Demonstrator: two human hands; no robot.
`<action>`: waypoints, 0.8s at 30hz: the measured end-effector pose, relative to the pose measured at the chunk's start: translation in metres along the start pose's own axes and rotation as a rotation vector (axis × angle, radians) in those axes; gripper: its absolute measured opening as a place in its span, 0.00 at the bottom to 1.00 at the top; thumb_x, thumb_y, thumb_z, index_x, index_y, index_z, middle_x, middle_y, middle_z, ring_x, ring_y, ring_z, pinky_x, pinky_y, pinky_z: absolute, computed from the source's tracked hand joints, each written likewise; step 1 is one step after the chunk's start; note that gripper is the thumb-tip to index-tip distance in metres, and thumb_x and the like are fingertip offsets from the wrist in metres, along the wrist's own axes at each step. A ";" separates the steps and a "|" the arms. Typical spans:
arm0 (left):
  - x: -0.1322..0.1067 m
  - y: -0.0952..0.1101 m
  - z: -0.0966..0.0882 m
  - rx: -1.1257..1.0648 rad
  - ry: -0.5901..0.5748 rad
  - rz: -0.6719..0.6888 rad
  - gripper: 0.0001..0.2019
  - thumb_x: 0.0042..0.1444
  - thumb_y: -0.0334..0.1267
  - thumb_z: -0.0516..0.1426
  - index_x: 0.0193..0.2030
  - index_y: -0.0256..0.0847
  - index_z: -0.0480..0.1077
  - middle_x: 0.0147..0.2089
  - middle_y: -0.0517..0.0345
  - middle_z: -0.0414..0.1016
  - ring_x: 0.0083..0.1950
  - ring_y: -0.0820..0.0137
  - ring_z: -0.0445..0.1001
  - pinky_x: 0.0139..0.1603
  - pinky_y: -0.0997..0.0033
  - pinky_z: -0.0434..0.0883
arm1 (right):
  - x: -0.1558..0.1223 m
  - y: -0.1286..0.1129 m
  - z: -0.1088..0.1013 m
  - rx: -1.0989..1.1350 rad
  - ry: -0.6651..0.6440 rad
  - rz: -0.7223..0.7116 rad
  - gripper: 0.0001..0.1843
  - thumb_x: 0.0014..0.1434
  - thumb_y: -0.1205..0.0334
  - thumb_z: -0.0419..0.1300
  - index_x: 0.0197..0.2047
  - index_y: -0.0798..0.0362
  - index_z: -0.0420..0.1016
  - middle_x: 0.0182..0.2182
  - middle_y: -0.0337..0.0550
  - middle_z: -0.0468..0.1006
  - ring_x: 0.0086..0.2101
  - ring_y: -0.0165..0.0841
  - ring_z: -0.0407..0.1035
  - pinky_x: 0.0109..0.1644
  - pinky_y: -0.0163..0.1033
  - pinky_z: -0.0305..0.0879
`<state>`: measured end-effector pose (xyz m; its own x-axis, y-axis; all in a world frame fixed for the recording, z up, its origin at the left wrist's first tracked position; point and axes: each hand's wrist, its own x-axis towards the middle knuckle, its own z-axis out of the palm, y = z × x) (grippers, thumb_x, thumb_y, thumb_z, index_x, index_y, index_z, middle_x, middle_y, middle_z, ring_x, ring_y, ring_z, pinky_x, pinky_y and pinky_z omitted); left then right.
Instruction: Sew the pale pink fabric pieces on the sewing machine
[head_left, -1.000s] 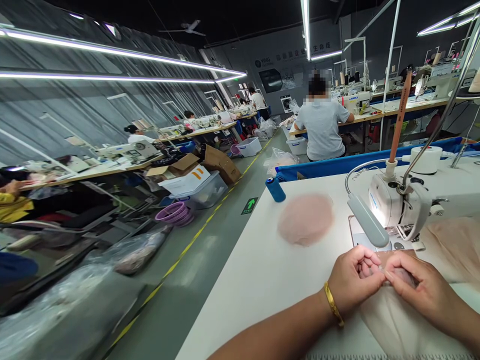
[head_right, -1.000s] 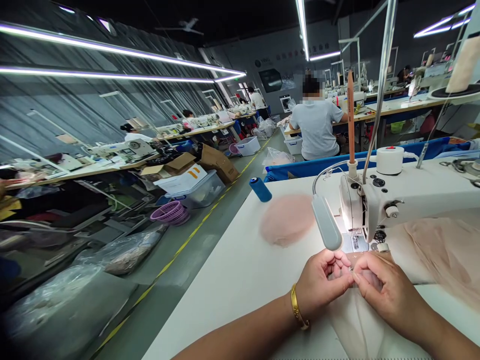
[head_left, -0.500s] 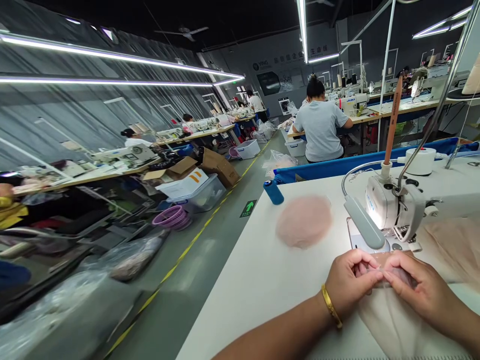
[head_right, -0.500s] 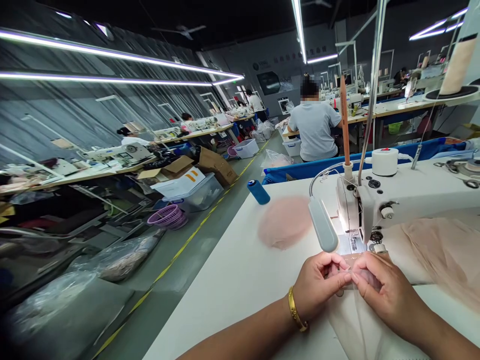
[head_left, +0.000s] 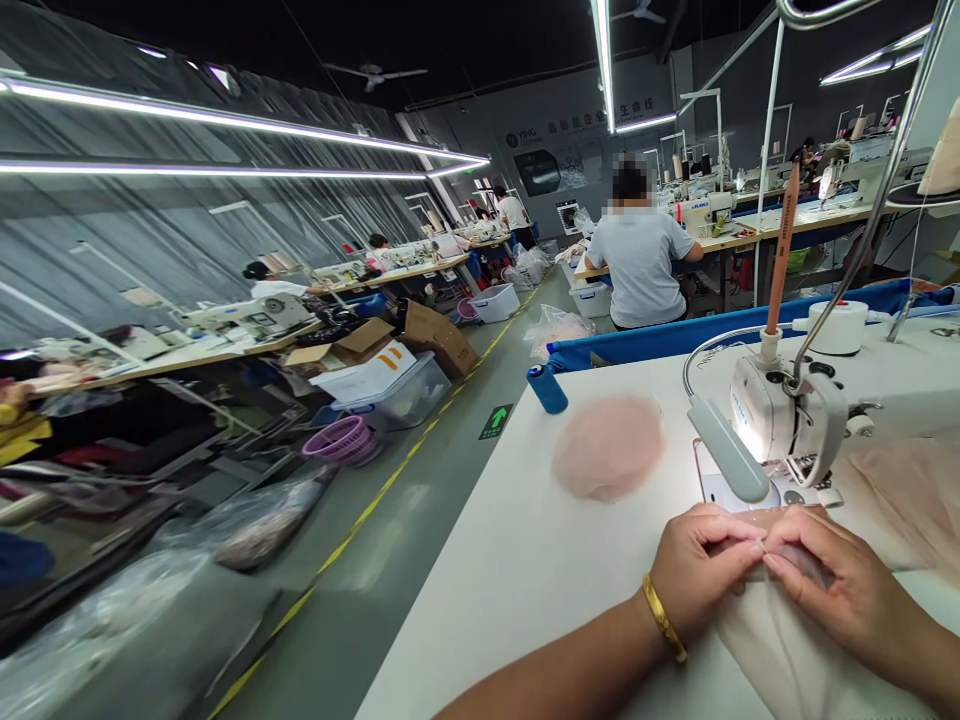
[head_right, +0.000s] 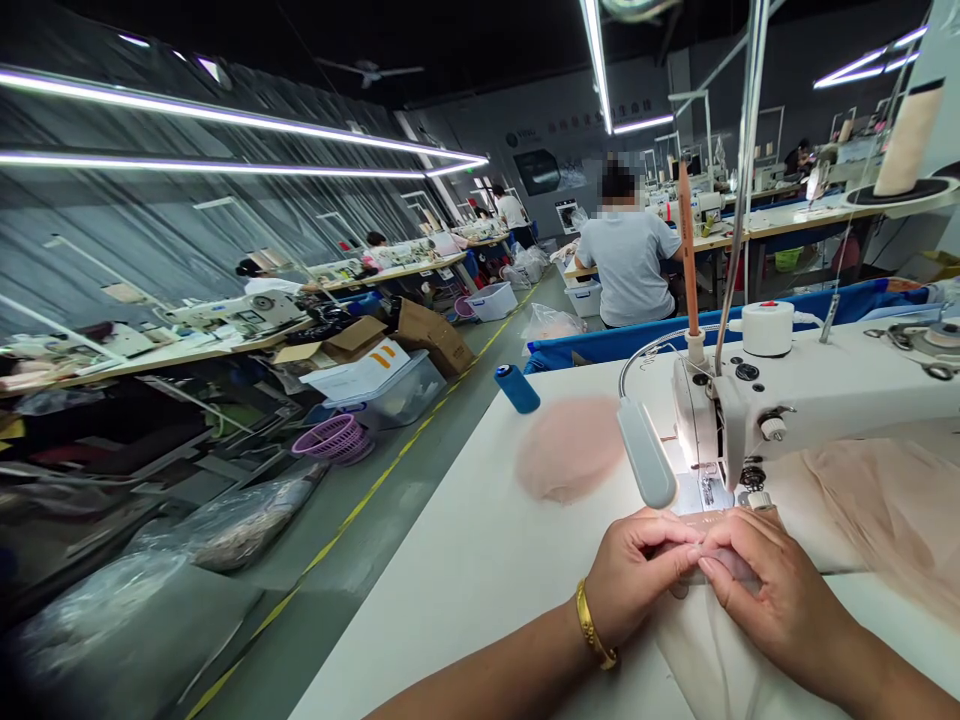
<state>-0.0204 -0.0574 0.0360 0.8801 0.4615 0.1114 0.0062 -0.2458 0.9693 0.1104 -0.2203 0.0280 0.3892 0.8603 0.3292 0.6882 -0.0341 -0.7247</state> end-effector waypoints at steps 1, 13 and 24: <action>0.000 0.000 0.000 -0.007 -0.011 0.004 0.08 0.58 0.43 0.68 0.40 0.45 0.88 0.38 0.52 0.85 0.43 0.62 0.79 0.47 0.67 0.75 | -0.001 0.000 0.000 -0.001 0.006 0.014 0.09 0.74 0.53 0.56 0.43 0.43 0.76 0.39 0.40 0.79 0.41 0.38 0.74 0.46 0.43 0.72; -0.002 0.002 0.002 -0.049 -0.049 0.008 0.07 0.59 0.42 0.68 0.41 0.47 0.88 0.38 0.52 0.85 0.40 0.63 0.78 0.47 0.65 0.76 | 0.001 0.004 0.001 0.036 0.032 0.010 0.11 0.76 0.53 0.53 0.44 0.43 0.74 0.38 0.41 0.76 0.40 0.39 0.72 0.44 0.44 0.71; -0.002 0.007 0.007 -0.003 0.056 -0.036 0.09 0.51 0.40 0.71 0.39 0.42 0.86 0.32 0.59 0.75 0.30 0.72 0.67 0.36 0.73 0.70 | -0.001 0.005 0.002 0.048 -0.020 0.017 0.15 0.78 0.53 0.47 0.41 0.44 0.68 0.36 0.41 0.71 0.37 0.38 0.69 0.40 0.44 0.69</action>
<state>-0.0191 -0.0658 0.0409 0.8516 0.5166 0.0887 0.0357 -0.2261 0.9734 0.1119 -0.2208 0.0231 0.3880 0.8700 0.3042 0.6508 -0.0249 -0.7589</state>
